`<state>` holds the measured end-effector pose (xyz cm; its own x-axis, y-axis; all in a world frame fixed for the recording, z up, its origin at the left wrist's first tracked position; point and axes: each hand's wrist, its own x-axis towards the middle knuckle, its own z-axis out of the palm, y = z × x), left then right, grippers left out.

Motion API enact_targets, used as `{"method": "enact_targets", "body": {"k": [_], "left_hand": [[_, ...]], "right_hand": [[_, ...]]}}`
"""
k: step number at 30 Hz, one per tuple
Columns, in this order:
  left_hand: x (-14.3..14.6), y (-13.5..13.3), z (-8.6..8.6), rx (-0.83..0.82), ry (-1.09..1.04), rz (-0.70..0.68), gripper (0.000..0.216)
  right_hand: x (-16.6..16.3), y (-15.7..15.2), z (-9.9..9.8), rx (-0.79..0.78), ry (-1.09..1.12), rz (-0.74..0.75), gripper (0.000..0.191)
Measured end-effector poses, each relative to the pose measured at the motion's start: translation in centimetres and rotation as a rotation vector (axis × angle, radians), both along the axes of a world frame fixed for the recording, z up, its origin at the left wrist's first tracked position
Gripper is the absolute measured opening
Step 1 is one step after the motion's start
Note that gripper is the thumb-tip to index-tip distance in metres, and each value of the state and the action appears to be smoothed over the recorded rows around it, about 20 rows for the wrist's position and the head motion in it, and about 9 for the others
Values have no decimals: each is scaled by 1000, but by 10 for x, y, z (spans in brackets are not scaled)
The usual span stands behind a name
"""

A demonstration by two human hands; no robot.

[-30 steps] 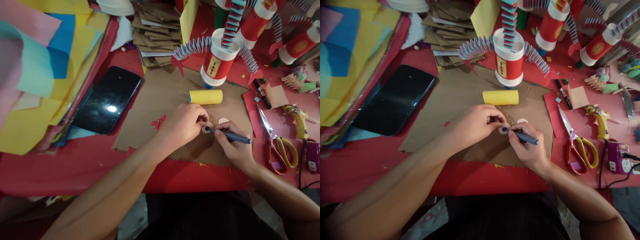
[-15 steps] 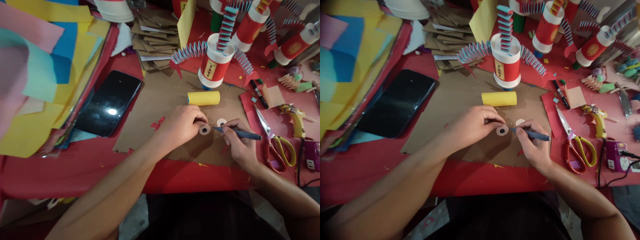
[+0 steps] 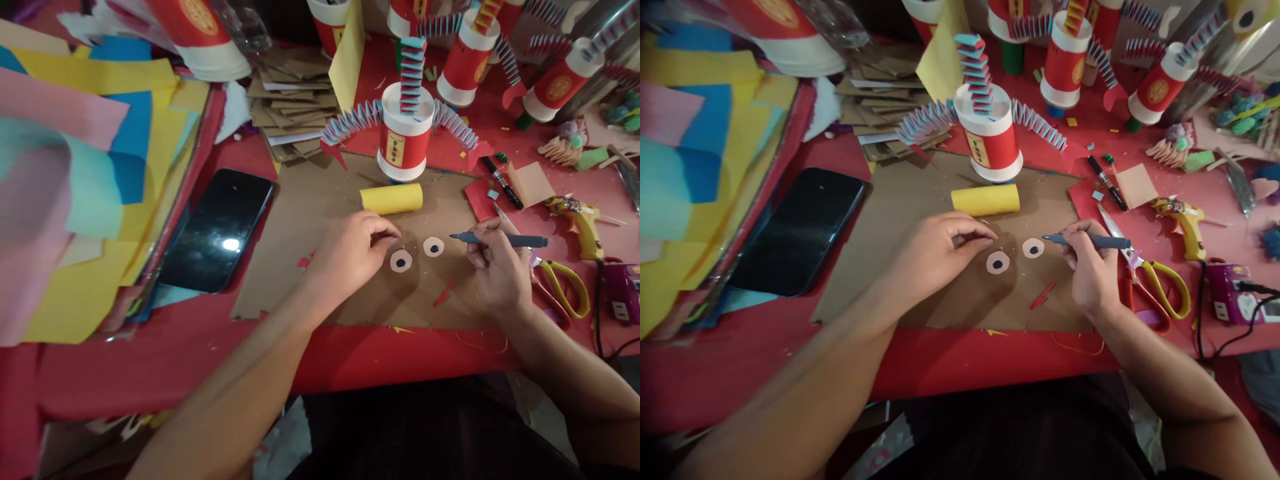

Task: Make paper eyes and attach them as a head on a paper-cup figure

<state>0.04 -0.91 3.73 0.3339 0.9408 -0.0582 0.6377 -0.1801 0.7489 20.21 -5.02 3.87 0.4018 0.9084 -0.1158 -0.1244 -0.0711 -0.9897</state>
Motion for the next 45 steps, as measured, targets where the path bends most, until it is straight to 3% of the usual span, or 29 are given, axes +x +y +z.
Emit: {"method": "enact_targets", "body": {"k": [9,18,26,33,45], "left_hand": [[3,-3,-4,113,-4,5,25],[2,-4,-11,152,-23,-83,27],[-1,-6,-10,291,143,-337,44],[-4,-3,-10,350,257,-434,63],[-2,3,-11,314,368,-486,46]], "right_hand": [[-1,-2,-1,-53,-41,64,9],[-3,-3,-3,-73,-85,85,10],[2,-2,-1,-28,-260,143,12],[2,-1,-5,-80,-413,202,14],[-1,-4,-9,-32,-512,229,17]]}}
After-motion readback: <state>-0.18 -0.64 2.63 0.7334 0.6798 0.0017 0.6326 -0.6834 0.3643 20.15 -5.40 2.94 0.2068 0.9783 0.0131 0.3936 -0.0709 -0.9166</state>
